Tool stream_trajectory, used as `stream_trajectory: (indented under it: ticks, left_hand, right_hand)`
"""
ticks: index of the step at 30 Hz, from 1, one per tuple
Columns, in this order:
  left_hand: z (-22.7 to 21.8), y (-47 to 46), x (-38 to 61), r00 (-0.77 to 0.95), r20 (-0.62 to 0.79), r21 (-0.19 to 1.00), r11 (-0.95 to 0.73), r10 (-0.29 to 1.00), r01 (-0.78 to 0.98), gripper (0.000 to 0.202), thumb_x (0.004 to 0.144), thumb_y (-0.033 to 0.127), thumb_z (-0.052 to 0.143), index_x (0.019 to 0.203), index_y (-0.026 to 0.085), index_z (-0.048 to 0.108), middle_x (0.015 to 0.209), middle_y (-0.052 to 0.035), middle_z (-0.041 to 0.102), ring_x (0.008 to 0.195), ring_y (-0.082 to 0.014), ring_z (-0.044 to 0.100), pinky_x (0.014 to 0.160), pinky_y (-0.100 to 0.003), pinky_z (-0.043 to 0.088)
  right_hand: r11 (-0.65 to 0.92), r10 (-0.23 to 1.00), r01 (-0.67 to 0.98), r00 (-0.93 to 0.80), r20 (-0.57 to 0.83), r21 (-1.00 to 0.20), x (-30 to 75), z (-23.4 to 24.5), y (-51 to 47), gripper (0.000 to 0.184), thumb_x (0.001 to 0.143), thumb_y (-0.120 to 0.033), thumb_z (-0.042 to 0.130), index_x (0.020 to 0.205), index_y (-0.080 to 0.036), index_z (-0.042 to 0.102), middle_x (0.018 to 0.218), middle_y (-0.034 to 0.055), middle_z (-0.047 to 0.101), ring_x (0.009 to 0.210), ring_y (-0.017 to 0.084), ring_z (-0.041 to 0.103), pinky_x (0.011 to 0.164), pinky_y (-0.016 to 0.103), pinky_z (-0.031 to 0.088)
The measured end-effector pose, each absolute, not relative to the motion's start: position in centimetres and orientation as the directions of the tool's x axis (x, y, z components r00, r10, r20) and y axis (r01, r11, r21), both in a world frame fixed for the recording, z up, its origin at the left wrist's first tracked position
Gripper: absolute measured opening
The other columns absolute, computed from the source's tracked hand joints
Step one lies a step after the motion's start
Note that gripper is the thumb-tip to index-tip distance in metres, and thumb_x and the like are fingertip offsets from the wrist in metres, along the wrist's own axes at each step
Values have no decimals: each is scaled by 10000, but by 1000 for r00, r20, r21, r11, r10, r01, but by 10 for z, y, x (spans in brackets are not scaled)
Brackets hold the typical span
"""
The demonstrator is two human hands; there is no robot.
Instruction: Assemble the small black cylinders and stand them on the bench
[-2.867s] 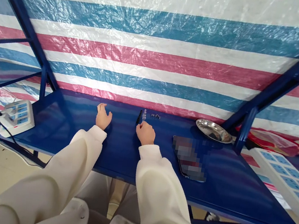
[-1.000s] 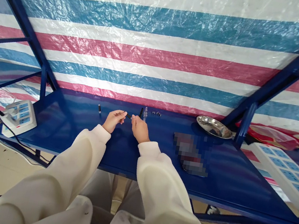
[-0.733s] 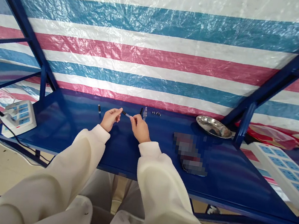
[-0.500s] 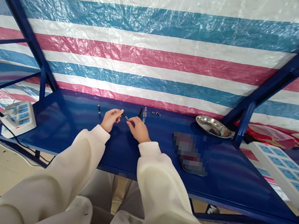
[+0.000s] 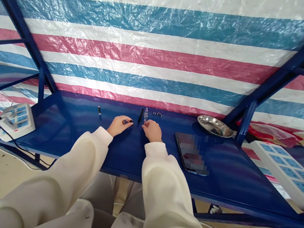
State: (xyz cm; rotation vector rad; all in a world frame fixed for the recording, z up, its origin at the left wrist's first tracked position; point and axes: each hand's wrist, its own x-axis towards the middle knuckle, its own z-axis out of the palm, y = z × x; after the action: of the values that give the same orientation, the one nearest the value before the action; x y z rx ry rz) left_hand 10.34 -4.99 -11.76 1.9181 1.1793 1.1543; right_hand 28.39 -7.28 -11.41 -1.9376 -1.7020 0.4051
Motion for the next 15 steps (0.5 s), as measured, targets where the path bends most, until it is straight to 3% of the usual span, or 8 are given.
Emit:
stream_trajectory:
  ticks: [4,12,15]
  left_hand:
    - [-118,-46,115,305,362,735,-471,881,488,113,705,248,664,787,187,712,774,-57,687,654,-158,576,684,-286,449]
    - [-121,-35,138,246,329,707,-410,912,576,119,724,256,651,800,180,703,775,-74,686,693,-191,600,694,-307,452]
    - [-122,-36,142,285,300,611,-413,910,675,82,735,242,639,743,182,694,754,-74,675,729,-204,596,712,-314,435]
  right_hand:
    - [-132,970,826,220,99,-548,281,-113,-73,130,779,-258,602,846,-171,671,867,66,695,832,181,629,694,264,428]
    - [-164,959,835,260,113,-525,280,-118,-71,142,767,-294,609,833,-188,679,874,75,697,854,205,633,697,276,434]
    - [-174,957,849,265,118,-499,279,-120,-70,151,764,-302,607,834,-190,680,889,82,697,857,207,635,694,275,438]
